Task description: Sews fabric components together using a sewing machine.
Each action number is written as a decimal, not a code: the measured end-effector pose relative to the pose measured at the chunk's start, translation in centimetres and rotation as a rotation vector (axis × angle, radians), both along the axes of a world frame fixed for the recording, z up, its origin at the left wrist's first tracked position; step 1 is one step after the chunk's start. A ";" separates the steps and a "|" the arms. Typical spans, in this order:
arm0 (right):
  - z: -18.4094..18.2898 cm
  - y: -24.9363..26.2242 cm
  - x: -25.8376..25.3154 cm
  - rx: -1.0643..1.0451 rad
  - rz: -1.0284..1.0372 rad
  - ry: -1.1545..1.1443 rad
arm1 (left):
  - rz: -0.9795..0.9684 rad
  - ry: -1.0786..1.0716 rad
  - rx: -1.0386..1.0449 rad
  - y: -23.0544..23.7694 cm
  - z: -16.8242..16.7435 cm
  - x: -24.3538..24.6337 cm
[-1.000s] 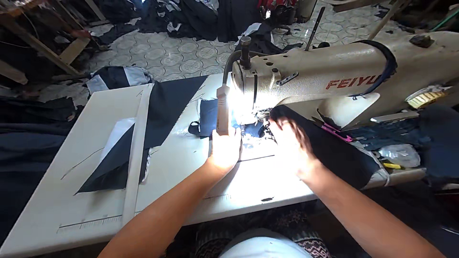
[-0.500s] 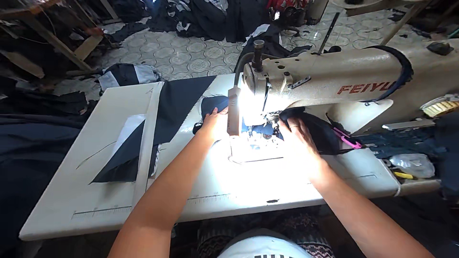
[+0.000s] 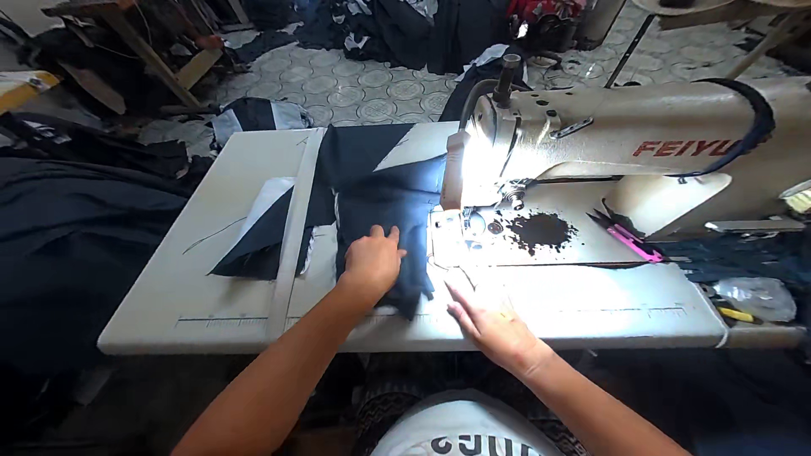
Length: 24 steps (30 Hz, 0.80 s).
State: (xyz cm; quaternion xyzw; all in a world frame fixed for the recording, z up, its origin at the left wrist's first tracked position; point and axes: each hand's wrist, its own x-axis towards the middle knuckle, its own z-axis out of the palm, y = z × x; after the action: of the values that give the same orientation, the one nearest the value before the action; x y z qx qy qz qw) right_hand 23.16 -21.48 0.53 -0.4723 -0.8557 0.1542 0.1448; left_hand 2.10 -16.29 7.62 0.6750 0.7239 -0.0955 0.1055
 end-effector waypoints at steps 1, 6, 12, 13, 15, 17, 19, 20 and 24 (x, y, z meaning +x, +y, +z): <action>0.1 -0.2 -0.4 -0.034 0.044 0.027 | -0.020 -0.033 0.008 -0.8 -0.4 -0.5; -1.0 -1.1 -1.9 0.055 0.138 0.176 | -0.196 -0.177 0.212 -1.3 -3.3 -3.9; -0.6 -1.5 -2.5 0.035 0.200 0.141 | -0.327 -0.299 0.388 -0.8 -1.9 0.3; -0.8 -1.6 -2.6 0.064 0.188 0.152 | -0.274 -0.254 0.250 -1.1 -0.3 2.0; -1.4 -1.8 -2.8 0.127 0.152 0.159 | -0.183 -0.128 -0.025 -0.7 1.7 4.4; -1.9 -1.9 -3.1 0.175 0.122 0.172 | -0.246 -0.123 0.129 2.0 -1.4 2.9; -1.8 -1.7 -3.2 0.162 0.113 0.152 | -0.178 -0.195 0.171 3.5 -2.5 3.3; -1.7 -1.8 -3.2 0.156 0.113 0.144 | -0.138 -0.316 0.136 2.5 -2.1 4.1; -1.2 -2.7 -1.6 0.153 0.168 0.219 | -0.158 -1.001 0.007 0.1 -3.3 2.6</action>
State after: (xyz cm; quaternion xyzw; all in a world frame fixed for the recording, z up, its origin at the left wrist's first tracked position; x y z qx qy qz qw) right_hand 21.56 -24.19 -0.63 -0.3671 -0.8804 0.1507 0.2596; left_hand 4.68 -16.24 4.34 0.6910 0.5318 0.2345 0.4297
